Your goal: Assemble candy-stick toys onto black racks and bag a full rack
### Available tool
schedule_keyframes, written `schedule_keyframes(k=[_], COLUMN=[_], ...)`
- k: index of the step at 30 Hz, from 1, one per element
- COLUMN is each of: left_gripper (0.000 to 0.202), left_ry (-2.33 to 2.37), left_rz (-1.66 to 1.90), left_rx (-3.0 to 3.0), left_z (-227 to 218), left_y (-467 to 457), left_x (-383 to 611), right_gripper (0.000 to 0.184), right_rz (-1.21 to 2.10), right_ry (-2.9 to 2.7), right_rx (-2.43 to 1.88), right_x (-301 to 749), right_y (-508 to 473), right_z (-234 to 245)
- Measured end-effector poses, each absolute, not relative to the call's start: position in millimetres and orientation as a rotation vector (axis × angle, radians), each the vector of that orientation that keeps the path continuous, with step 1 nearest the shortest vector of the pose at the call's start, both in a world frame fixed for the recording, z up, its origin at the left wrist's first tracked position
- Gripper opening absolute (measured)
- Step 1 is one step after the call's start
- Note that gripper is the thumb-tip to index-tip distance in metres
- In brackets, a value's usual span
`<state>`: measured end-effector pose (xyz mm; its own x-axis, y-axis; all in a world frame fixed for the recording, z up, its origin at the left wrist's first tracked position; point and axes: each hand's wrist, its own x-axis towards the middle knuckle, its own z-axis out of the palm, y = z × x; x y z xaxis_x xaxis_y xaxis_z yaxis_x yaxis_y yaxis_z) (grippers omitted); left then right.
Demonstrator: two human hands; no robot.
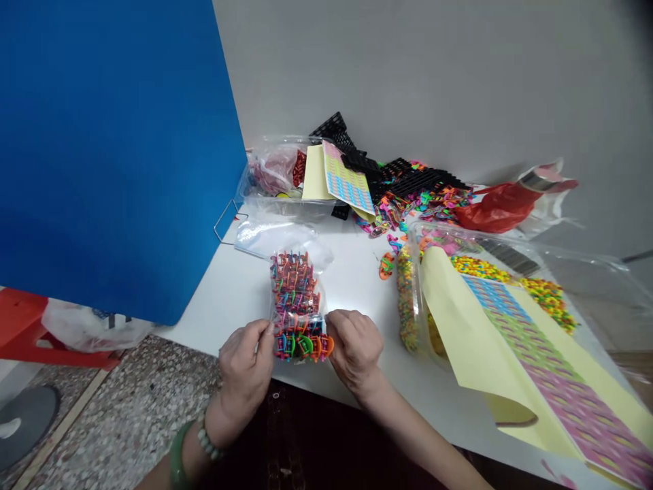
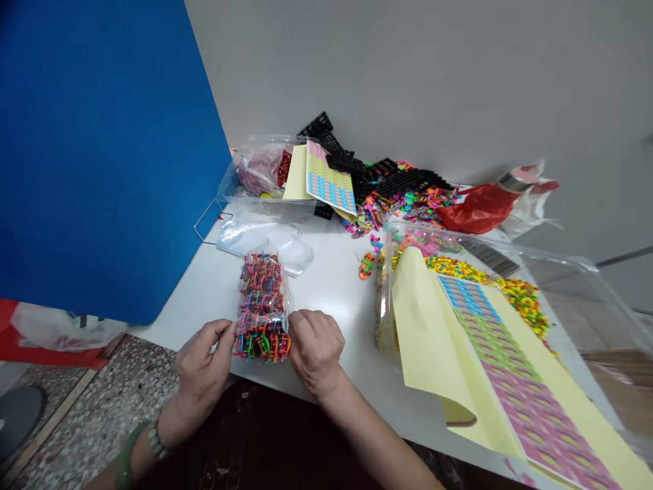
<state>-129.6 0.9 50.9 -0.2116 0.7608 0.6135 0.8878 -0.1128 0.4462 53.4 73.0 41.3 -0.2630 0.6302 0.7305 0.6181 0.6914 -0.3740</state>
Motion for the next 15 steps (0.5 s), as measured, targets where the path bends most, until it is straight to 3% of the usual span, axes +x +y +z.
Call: schedule_keyframes(k=[9,15], left_gripper=[0.014,0.021], left_ry=[-1.946,-2.369], left_rz=[-1.111,-0.847], left_rx=[-1.765,-1.816], left_z=[97,155], left_y=[38,87], left_x=[-117,-135], right_gripper=[0.017,0.023], right_rz=[0.39,0.107], right_ry=[-1.753,-1.978], right_rx=[-1.281,-1.398], right_x=[42,34], right_y=[102,148], right_z=[82,122])
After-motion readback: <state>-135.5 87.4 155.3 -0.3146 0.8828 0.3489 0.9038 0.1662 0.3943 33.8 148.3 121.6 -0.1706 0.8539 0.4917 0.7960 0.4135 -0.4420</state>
